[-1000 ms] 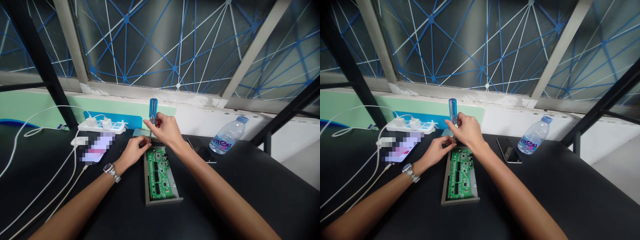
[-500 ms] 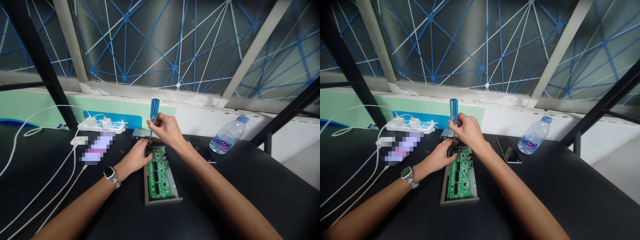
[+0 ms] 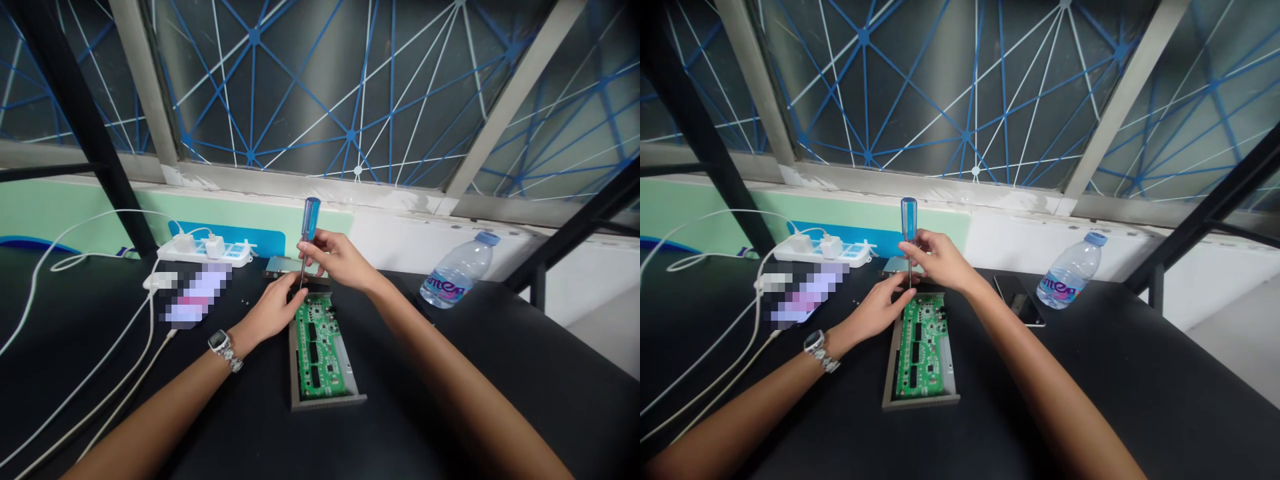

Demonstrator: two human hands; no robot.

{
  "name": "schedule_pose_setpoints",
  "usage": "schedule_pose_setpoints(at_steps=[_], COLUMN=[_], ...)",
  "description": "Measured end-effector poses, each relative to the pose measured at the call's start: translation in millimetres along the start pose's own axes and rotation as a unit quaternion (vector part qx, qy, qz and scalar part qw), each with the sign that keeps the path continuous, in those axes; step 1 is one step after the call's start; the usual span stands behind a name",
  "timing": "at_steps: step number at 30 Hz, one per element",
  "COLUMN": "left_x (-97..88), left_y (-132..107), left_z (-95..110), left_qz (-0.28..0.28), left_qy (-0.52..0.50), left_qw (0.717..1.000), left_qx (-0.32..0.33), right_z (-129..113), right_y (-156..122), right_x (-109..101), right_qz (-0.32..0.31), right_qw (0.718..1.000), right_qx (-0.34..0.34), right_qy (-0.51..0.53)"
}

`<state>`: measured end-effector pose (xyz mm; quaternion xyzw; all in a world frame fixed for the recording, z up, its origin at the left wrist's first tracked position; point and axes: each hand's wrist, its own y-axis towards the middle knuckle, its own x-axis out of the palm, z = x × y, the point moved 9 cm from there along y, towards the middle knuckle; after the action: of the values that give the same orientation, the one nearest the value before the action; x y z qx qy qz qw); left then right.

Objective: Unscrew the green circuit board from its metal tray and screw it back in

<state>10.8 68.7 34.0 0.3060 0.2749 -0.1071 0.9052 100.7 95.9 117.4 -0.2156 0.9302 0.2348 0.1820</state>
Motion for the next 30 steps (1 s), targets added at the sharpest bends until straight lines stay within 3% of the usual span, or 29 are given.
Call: schedule_pose_setpoints(at_steps=[4, 6, 8, 10, 12, 20, 30], left_x=[-3.5, -3.5, -3.6, -3.9, -3.9, -8.9, -14.7], left_y=[4, 5, 4, 4, 3, 4, 3], left_z=[-2, -6, -9, -12, -13, -14, -22], left_qz=[0.022, 0.027, 0.032, 0.038, 0.04, 0.061, 0.098], left_qy=[-0.066, -0.088, -0.107, -0.12, -0.127, -0.154, -0.143], left_qw=[0.998, 0.996, 0.993, 0.991, 0.99, 0.985, 0.982], left_qx=[-0.01, -0.02, -0.028, -0.035, -0.038, -0.05, -0.069], right_z=[0, -2, -6, -12, -17, -26, -17], right_y=[0, -1, -3, -9, -14, -12, -9], right_x=[3, 2, -9, -21, -25, -12, -5], right_qz=[-0.025, -0.005, 0.072, 0.165, 0.212, 0.159, 0.081], right_qw=[0.999, 1.0, 0.995, 0.973, 0.947, 0.929, 0.978], right_qx=[0.01, 0.012, 0.003, -0.009, -0.011, -0.021, -0.01], right_qy=[0.037, 0.008, -0.066, -0.162, -0.24, -0.333, -0.193])
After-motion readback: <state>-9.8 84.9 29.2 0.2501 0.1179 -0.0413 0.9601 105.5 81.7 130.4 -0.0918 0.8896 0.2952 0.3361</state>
